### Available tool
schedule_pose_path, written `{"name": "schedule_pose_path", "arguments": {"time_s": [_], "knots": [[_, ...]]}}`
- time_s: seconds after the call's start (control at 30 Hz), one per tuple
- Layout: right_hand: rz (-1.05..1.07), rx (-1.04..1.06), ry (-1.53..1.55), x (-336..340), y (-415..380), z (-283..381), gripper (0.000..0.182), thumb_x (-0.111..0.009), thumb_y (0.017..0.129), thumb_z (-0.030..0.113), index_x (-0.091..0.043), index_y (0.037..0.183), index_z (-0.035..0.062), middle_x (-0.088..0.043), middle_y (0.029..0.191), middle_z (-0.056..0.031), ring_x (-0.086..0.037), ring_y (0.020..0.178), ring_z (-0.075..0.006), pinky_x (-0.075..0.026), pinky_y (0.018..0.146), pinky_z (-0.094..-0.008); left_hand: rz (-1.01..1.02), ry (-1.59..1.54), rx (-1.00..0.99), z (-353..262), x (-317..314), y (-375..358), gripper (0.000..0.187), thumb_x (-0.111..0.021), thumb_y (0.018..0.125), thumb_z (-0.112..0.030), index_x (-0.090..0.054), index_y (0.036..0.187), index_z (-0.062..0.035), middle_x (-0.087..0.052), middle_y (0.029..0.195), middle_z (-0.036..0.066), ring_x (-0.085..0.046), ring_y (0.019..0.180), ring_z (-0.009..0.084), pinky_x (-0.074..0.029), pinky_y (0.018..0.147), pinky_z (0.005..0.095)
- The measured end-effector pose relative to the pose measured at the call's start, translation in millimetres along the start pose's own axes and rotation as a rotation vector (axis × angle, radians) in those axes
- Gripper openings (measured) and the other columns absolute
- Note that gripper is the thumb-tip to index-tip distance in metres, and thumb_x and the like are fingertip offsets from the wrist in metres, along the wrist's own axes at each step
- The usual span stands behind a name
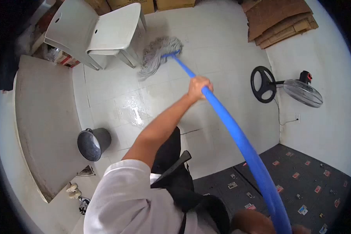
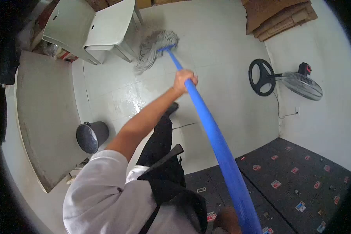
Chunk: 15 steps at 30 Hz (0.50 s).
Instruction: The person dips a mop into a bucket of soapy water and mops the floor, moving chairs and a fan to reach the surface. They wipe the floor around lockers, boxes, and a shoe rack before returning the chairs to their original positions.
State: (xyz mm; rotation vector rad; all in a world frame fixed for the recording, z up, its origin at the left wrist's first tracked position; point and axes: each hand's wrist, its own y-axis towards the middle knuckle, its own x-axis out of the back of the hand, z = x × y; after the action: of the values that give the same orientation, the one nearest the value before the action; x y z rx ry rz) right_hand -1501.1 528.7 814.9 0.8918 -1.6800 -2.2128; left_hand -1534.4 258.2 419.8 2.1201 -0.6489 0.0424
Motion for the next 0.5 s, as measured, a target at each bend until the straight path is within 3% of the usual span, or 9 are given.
{"name": "schedule_pose_path", "arguments": {"time_s": [0.03,0.1,0.17,0.2,0.23,0.27,0.33,0.43,0.5], "knots": [[0.001,0.003,0.001,19,-14,-15,0.020,-0.054,0.076,0.013,-0.044,0.059,0.0094,-0.040,0.044,0.0030,-0.039,0.034,-0.0067,-0.030,0.033,-0.0215,0.011,0.033,0.011,34,-5,13,0.021,-0.059,0.060,-0.011,-0.042,0.048,-0.0097,-0.043,0.045,0.009,-0.045,0.041,0.0273,-0.036,0.039,0.0361],[-0.222,-0.169,-0.575,62,-43,-47,0.019,-0.056,0.074,0.013,-0.046,0.058,0.0094,-0.045,0.047,0.0011,-0.046,0.040,-0.0109,-0.037,0.040,-0.0247,0.115,-0.064,0.096,105,-10,41,0.019,-0.060,0.061,-0.013,-0.045,0.050,-0.0093,-0.048,0.051,0.009,-0.051,0.051,0.0291,-0.040,0.050,0.0385],[-0.446,-0.344,-1.152,111,-70,-78,0.018,-0.058,0.072,0.014,-0.048,0.058,0.0094,-0.050,0.050,-0.0007,-0.052,0.046,-0.0152,-0.043,0.046,-0.0278,0.404,0.200,0.269,182,-13,64,0.014,-0.064,0.061,-0.019,-0.053,0.063,-0.0103,-0.056,0.070,0.008,-0.056,0.074,0.0280,-0.042,0.069,0.0445],[-0.560,-0.430,-1.439,138,-83,-91,0.018,-0.059,0.071,0.014,-0.049,0.057,0.0094,-0.053,0.052,-0.0016,-0.056,0.049,-0.0173,-0.047,0.050,-0.0293,0.504,0.339,0.319,206,-9,79,0.020,-0.066,0.061,-0.024,-0.055,0.073,-0.0122,-0.057,0.081,0.007,-0.054,0.085,0.0257,-0.038,0.077,0.0504],[-0.489,-0.506,-1.503,167,-98,-103,0.020,-0.059,0.072,0.014,-0.047,0.055,0.0091,-0.052,0.052,-0.0018,-0.055,0.049,-0.0169,-0.047,0.051,-0.0302,0.609,0.475,0.367,224,-6,95,0.030,-0.069,0.061,-0.030,-0.057,0.083,-0.0141,-0.057,0.093,0.005,-0.052,0.096,0.0234,-0.034,0.085,0.0563],[-0.415,-0.576,-1.569,195,-111,-114,0.023,-0.058,0.072,0.014,-0.046,0.054,0.0088,-0.052,0.051,-0.0019,-0.055,0.049,-0.0166,-0.047,0.053,-0.0311,0.618,0.469,0.358,244,-6,110,0.030,-0.069,0.061,-0.030,-0.057,0.083,-0.0141,-0.057,0.093,0.005,-0.052,0.096,0.0234,-0.034,0.085,0.0563],[-0.529,-0.369,-1.384,230,-130,-142,0.031,-0.054,0.076,0.017,-0.035,0.053,0.0083,-0.042,0.046,-0.0018,-0.043,0.042,-0.0131,-0.039,0.051,-0.0325,0.988,0.756,0.293,263,-12,133,0.049,-0.072,0.058,-0.040,-0.055,0.099,-0.0192,-0.052,0.107,0.003,-0.046,0.107,0.0219,-0.024,0.088,0.0657],[-0.601,-0.317,-1.382,222,-134,-122,0.031,-0.054,0.076,0.016,-0.035,0.053,0.0083,-0.041,0.045,-0.0016,-0.043,0.042,-0.0130,-0.039,0.050,-0.0322,1.167,0.730,0.346,246,-26,141,0.051,-0.072,0.057,-0.044,-0.055,0.100,-0.0204,-0.051,0.109,0.002,-0.044,0.110,0.0235,-0.022,0.091,0.0641],[-0.609,-0.371,-1.454,193,-132,-106,0.032,-0.054,0.077,0.015,-0.034,0.054,0.0083,-0.040,0.045,-0.0015,-0.043,0.042,-0.0129,-0.040,0.049,-0.0324,1.105,0.707,0.291,233,-32,112,0.049,-0.073,0.057,-0.040,-0.055,0.099,-0.0197,-0.051,0.108,0.002,-0.041,0.112,0.0256,-0.022,0.092,0.0636]]}}
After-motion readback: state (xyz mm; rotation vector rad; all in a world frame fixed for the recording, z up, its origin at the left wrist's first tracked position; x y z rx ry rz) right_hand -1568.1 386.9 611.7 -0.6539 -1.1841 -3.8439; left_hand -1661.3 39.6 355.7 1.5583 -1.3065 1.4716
